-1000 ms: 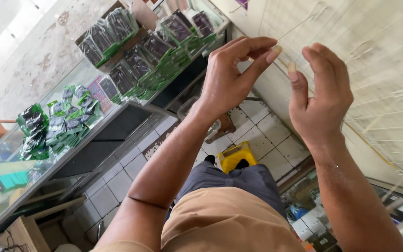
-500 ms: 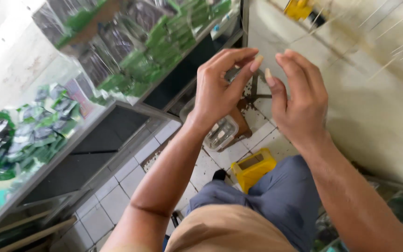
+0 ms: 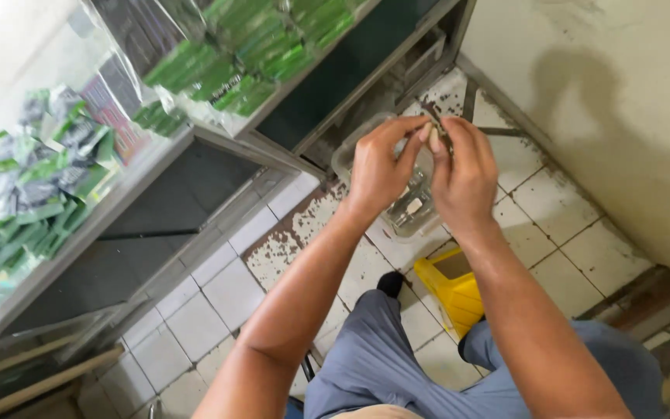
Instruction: The person removes packaged chargers from a wire rack and places them into a plastic bin, then takes them out to put into plastic bags and hangs them back onto the rack.
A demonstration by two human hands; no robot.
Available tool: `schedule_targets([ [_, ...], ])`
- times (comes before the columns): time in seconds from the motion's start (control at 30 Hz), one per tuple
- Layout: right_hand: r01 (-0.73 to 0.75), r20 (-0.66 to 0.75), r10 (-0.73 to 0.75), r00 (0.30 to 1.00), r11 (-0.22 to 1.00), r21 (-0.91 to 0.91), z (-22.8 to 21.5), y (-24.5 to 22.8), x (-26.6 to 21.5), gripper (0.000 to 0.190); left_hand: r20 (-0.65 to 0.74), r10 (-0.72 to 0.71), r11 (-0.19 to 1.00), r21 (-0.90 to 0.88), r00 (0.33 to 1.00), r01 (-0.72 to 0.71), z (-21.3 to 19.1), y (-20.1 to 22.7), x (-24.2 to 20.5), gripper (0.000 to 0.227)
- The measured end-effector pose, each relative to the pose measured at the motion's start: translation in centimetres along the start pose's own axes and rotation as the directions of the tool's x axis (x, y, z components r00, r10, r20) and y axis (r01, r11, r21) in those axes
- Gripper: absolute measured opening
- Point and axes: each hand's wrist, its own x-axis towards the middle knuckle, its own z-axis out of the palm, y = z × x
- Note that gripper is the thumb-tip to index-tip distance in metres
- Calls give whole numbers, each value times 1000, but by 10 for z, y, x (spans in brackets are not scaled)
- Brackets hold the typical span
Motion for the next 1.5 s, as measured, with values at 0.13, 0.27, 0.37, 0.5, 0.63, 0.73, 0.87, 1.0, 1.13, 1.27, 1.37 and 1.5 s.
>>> schedule_targets([
  [0.13,-20,-16,20,1000,999,-27,69,33,-23,28,10,-32,999,34,999,32,-1,-75,-14,19],
  [0.27,-146,92,144,985,989,8,130,87,-61,29,31,-165,975,155,986,158,13,-156,-37,25],
  [0.37,-230,128,229,965,973,-13,178,140,-87,30,74,-312,917,285,947,279,33,-230,-49,33],
  [0.5,-435,198,425,883,900,6,238,204,-137,31,167,-536,763,515,828,390,62,-326,-74,55],
  [0.63,-514,206,499,842,858,20,279,253,-175,35,247,-594,690,645,766,328,86,-417,-100,79],
  [0.73,-564,262,543,797,826,2,292,274,-182,41,262,-564,689,672,783,272,101,-434,-92,82],
  [0.87,-698,325,653,684,715,33,303,286,-182,46,189,-764,489,793,617,363,105,-405,-70,77],
  [1.0,-841,446,714,540,436,320,330,314,-199,50,132,-826,397,827,548,399,114,-422,-72,67],
  [1.13,-846,515,685,515,310,434,318,294,-178,44,144,-735,513,757,662,405,124,-445,-83,54],
  [1.27,-874,488,736,469,308,376,314,294,-181,39,87,-804,480,679,588,556,120,-425,-75,69],
  [1.37,-879,424,778,465,349,324,316,302,-197,33,99,-850,432,693,517,577,116,-408,-70,64],
  [1.5,-945,380,869,319,322,58,308,304,-198,42,135,-886,414,663,444,623,117,-409,-78,57],
])
